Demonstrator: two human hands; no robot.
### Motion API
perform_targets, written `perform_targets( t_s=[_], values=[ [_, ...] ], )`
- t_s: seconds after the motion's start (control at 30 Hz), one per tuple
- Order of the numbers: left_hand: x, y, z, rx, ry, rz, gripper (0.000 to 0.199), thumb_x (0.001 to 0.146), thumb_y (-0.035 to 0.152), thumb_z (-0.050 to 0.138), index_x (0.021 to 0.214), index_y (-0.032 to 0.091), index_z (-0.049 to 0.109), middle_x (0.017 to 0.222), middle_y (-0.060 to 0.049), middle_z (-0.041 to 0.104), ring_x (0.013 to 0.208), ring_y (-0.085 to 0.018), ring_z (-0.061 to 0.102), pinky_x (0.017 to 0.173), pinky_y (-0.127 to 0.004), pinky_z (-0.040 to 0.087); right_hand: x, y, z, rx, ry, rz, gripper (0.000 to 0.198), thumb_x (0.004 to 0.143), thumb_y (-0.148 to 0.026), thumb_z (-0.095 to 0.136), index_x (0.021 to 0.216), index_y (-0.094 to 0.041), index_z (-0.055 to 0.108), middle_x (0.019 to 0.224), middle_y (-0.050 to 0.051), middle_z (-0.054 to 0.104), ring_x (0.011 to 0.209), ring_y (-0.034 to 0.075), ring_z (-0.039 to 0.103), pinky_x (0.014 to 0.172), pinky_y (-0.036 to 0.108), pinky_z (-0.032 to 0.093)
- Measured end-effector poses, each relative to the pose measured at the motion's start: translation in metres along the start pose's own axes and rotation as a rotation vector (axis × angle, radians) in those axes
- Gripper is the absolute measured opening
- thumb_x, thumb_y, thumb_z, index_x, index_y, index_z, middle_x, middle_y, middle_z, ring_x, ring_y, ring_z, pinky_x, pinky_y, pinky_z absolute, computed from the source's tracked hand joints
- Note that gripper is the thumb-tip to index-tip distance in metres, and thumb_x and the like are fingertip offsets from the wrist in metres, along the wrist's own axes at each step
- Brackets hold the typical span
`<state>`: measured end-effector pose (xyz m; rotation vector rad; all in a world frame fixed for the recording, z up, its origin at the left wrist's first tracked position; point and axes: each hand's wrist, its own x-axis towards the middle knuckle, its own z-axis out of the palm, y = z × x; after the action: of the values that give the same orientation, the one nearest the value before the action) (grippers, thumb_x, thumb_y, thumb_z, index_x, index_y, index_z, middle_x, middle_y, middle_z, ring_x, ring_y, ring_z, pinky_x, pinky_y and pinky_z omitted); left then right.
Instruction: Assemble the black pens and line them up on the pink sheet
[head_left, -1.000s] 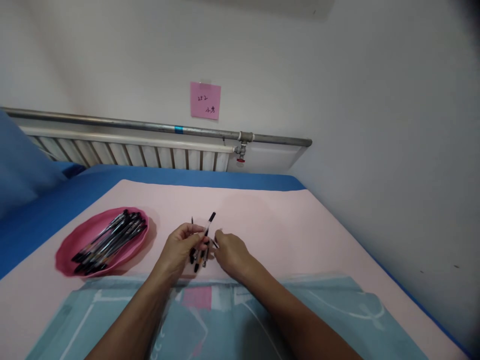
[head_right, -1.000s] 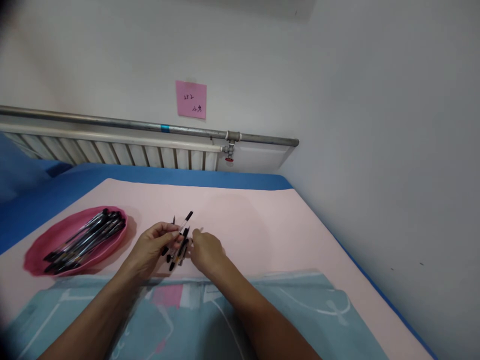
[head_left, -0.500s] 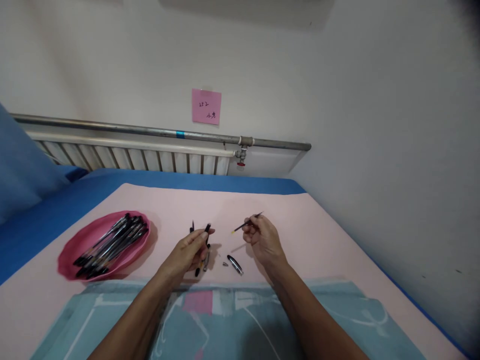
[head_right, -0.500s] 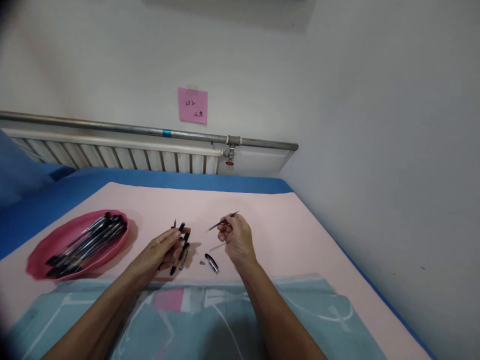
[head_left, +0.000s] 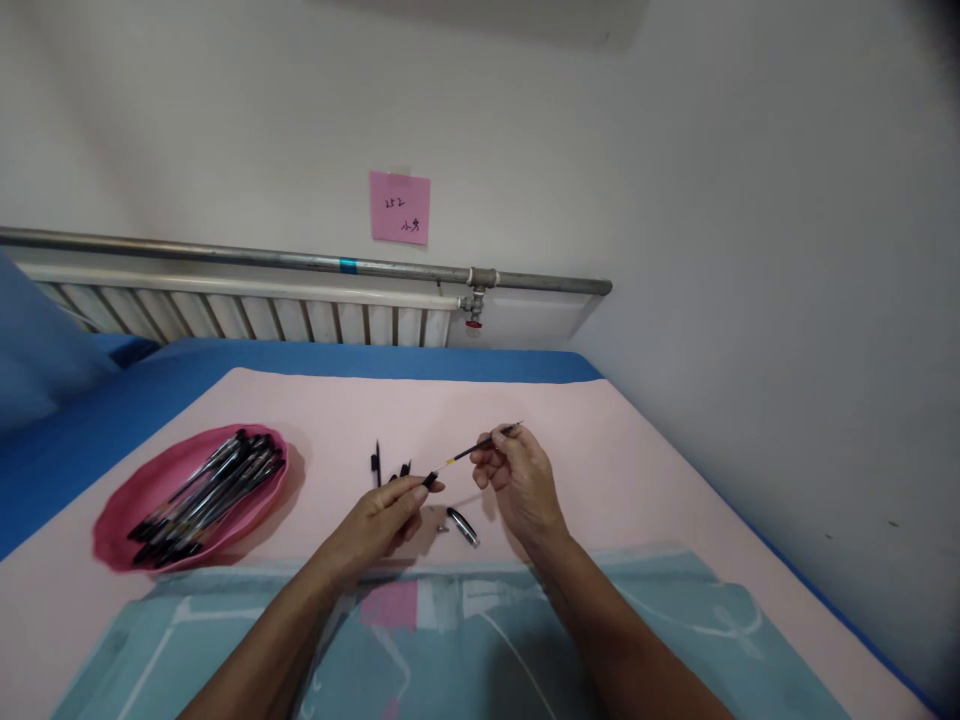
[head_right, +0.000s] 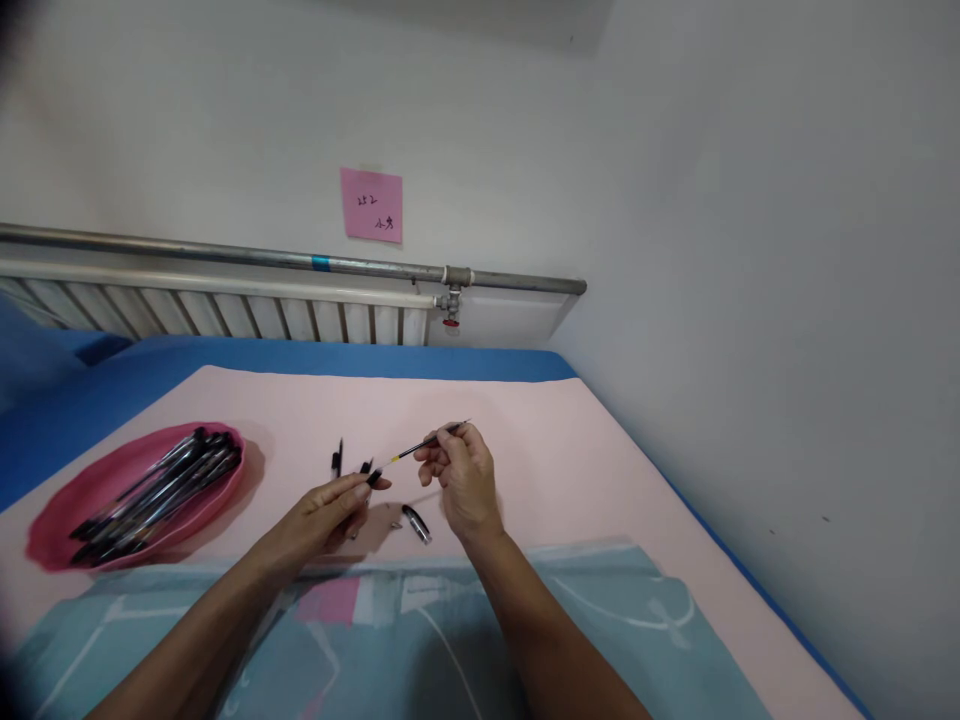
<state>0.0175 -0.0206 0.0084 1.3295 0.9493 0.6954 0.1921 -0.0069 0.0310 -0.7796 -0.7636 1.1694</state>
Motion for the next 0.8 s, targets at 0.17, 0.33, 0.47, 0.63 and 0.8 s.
perform_targets(
  t_s=[0.17, 0.33, 0.47, 0.63, 0.8],
  values=[
    [-0.0010, -0.0001, -0.0001, -0.017, -0.001, 0.010, 0.047, 0.081, 0.051, 0.044, 0.109, 0.016, 0.057, 0.053, 0.007, 0.039, 0.041, -0.004, 0.025, 0.040, -0.019, 0.015, 0.0010, 0.0003, -0.0018, -0.001, 0.016, -0.016, 0.007, 0.074, -0.020, 0.056, 0.072, -0.017, 0.049, 0.066, -0.001, 0.057, 0.052, 0.010, 0.057, 0.035, 0.017, 0.039],
    [-0.0008, -0.0027, -0.0007, -0.040, -0.001, 0.006, 0.047, 0.081, 0.050, 0.044, 0.111, 0.016, 0.055, 0.053, 0.007, 0.038, 0.040, -0.003, 0.024, 0.040, -0.019, 0.014, 0.0025, -0.0006, -0.0042, 0.005, 0.008, -0.013, 0.007, 0.073, -0.020, 0.055, 0.072, -0.017, 0.049, 0.067, -0.002, 0.058, 0.052, 0.011, 0.057, 0.034, 0.017, 0.039],
    [0.0005, -0.0036, -0.0007, -0.032, -0.014, 0.006, 0.048, 0.081, 0.050, 0.045, 0.112, 0.015, 0.055, 0.053, 0.007, 0.039, 0.041, -0.004, 0.024, 0.041, -0.019, 0.014, 0.0023, -0.0021, -0.0047, -0.002, -0.007, -0.021, 0.006, 0.073, -0.019, 0.054, 0.073, -0.017, 0.048, 0.068, -0.002, 0.057, 0.051, 0.011, 0.057, 0.035, 0.017, 0.039],
    [0.0002, -0.0011, 0.0008, -0.026, -0.018, -0.009, 0.051, 0.079, 0.051, 0.045, 0.111, 0.013, 0.055, 0.051, 0.007, 0.039, 0.040, -0.004, 0.024, 0.041, -0.020, 0.014, 0.0011, -0.0040, -0.0048, -0.007, -0.023, -0.015, 0.006, 0.073, -0.018, 0.054, 0.074, -0.017, 0.048, 0.068, -0.001, 0.057, 0.052, 0.010, 0.057, 0.035, 0.017, 0.039],
    [-0.0027, 0.0016, 0.0015, -0.049, -0.014, -0.004, 0.051, 0.080, 0.052, 0.044, 0.111, 0.013, 0.054, 0.052, 0.007, 0.038, 0.041, -0.004, 0.024, 0.042, -0.020, 0.013, -0.0007, -0.0052, -0.0049, -0.019, -0.061, -0.020, 0.005, 0.072, -0.017, 0.052, 0.076, -0.018, 0.048, 0.068, -0.001, 0.057, 0.052, 0.011, 0.058, 0.035, 0.017, 0.038]
  ],
)
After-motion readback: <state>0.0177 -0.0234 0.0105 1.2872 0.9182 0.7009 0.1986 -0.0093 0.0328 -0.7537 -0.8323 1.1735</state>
